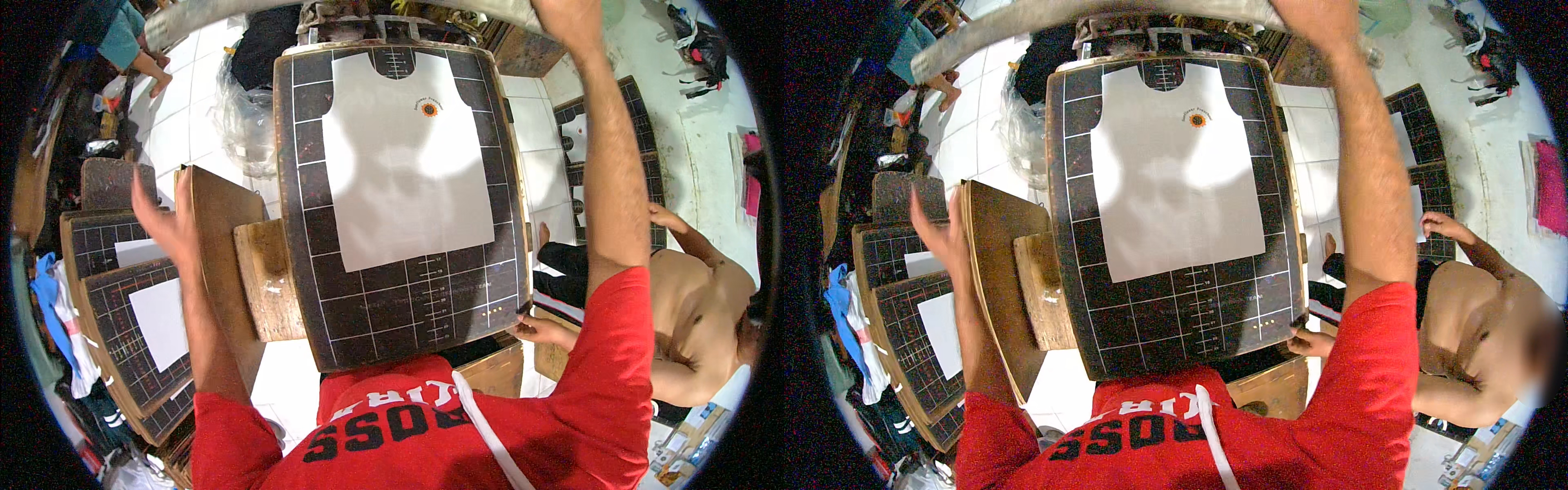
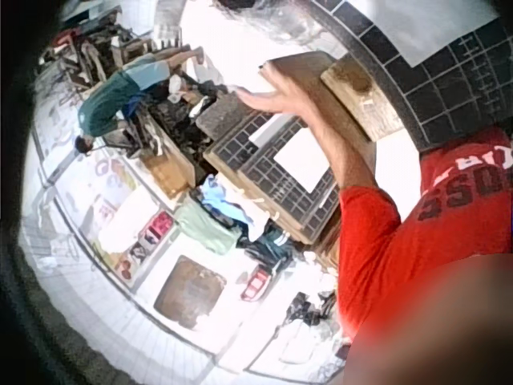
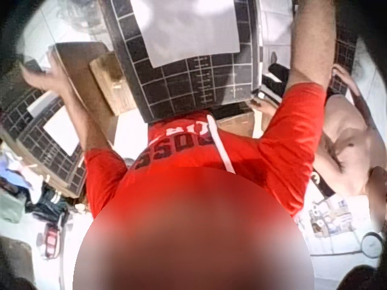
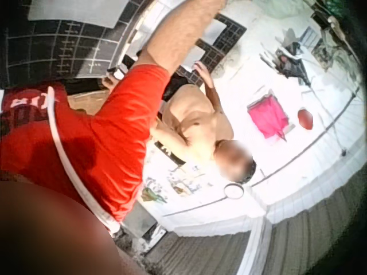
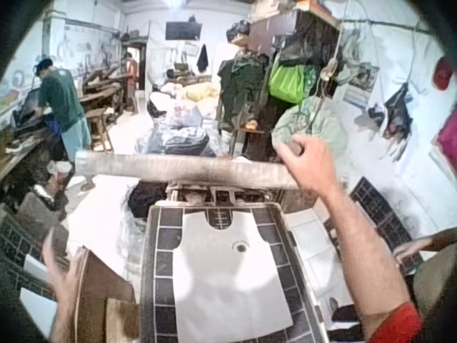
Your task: The person places white t-shirts onto a screen printing frame, lowers the squeegee bar, and pulls the squeegee across the screen to transfer ink. They repeat this cycle for multiple shirts, lifting the frame and replacing each printed shirt with a new one.
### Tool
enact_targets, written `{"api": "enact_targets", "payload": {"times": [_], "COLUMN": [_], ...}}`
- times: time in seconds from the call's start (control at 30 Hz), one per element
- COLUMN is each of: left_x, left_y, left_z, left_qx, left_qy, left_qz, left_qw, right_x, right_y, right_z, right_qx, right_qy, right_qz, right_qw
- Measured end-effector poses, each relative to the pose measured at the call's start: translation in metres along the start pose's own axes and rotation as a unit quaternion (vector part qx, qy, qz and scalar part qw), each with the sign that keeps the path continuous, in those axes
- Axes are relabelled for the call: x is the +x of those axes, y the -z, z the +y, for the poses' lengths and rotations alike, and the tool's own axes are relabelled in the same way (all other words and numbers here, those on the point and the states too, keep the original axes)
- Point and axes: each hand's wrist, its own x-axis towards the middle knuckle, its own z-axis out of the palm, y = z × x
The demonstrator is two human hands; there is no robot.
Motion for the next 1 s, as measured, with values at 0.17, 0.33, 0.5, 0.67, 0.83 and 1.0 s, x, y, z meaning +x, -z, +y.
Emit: {"api": "enact_targets", "payload": {"times": [0.17,0.33,0.5,0.67,0.83,1.0], "left_x": [-0.147,-0.197,-0.184,-0.177,-0.121,-0.055], "left_y": [0.085,0.108,0.096,0.089,0.121,0.233], "left_z": [-0.193,-0.235,-0.213,-0.207,-0.183,-0.068], "left_qx": [-0.121,-0.327,0.104,0.060,0.222,0.231], "left_qy": [0.608,0.483,0.131,0.312,0.270,0.217], "left_qz": [-0.231,-0.268,-0.200,-0.133,-0.086,0.042], "left_qw": [0.750,0.767,0.965,0.939,0.933,0.948], "right_x": [0.059,0.085,0.091,0.090,0.089,0.102], "right_y": [-0.004,-0.006,-0.009,-0.017,-0.028,-0.021], "right_z": [0.012,0.029,0.052,0.074,0.078,0.068], "right_qx": [0.013,0.015,0.018,-0.048,-0.073,-0.031], "right_qy": [-0.082,-0.043,-0.034,-0.025,-0.076,-0.089], "right_qz": [-0.088,-0.104,-0.128,-0.151,-0.140,-0.238], "right_qw": [0.993,0.994,0.991,0.987,0.984,0.967]}}
